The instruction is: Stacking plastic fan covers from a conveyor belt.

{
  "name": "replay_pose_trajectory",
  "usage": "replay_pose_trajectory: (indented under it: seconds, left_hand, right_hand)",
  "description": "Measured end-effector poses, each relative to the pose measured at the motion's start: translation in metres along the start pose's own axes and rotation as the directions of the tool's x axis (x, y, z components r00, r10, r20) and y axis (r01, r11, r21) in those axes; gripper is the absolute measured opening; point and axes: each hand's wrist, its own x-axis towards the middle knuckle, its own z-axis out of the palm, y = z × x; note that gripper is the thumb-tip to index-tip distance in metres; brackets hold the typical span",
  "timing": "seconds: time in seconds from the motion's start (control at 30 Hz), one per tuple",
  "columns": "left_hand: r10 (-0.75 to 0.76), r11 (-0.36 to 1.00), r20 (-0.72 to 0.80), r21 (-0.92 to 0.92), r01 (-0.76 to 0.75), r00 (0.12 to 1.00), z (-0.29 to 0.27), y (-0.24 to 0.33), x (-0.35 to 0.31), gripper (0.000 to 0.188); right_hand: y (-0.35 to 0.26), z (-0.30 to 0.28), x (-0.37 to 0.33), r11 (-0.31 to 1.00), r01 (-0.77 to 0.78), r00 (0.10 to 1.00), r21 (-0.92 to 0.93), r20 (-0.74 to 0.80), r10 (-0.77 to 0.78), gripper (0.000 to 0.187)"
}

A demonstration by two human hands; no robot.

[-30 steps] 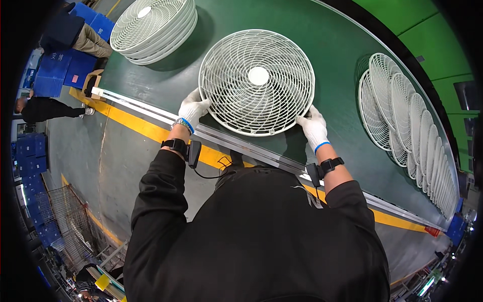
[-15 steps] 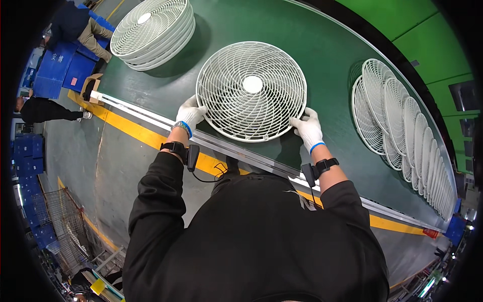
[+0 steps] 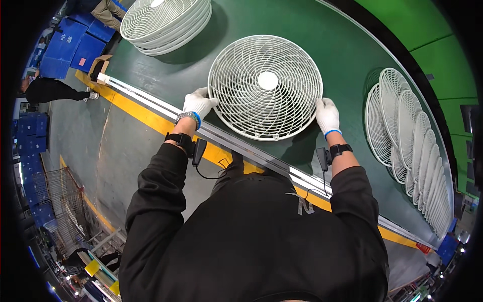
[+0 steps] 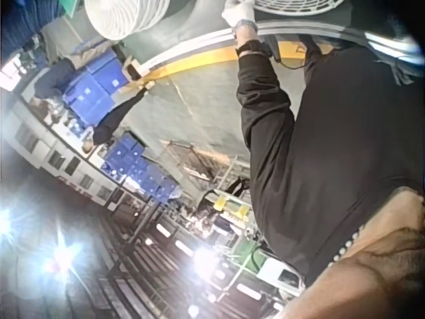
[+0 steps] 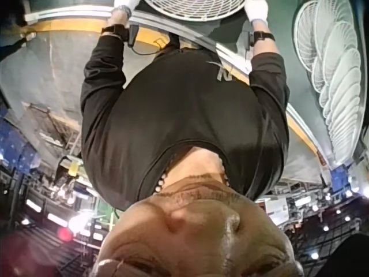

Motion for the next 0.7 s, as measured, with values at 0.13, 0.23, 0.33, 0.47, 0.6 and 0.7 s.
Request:
replay_pose_trajectory:
  seconds: [0.13,0.23,0.33,0.47,0.6,0.7]
  left_hand:
    - [-0.143,0.980,0.102,-0.121,0.155,0.984,0.003,0.000,0.005,0.054]
    - [-0.176,0.973,0.062,-0.140,0.183,0.982,0.003,-0.012,0.015,0.049]
    - [-0.184,0.980,0.063,-0.065,0.188,0.981,0.003,-0.019,0.023,0.050]
    - [-0.180,0.984,0.052,0.013,0.179,0.982,0.005,-0.023,0.028,0.048]
    - [-0.162,0.985,0.048,-0.049,0.165,0.986,0.008,-0.026,0.025,0.046]
    - [-0.161,0.982,0.042,-0.097,0.164,0.986,0.009,-0.026,0.023,0.045]
  right_hand:
    - [0.008,0.015,0.000,0.956,0.198,0.955,-0.217,-0.177,-0.238,0.043]
    - [-0.006,0.016,-0.002,0.955,0.150,0.962,-0.257,-0.185,-0.201,0.040]
    - [-0.014,0.010,-0.004,0.960,0.090,0.981,-0.265,-0.145,-0.132,0.040]
    - [-0.020,0.002,-0.010,0.924,0.162,0.977,-0.345,-0.077,-0.200,0.041]
    - [-0.014,0.008,-0.004,0.921,0.163,0.978,-0.354,-0.067,-0.199,0.041]
    - [-0.011,0.009,-0.003,0.929,0.139,0.981,-0.344,-0.080,-0.177,0.041]
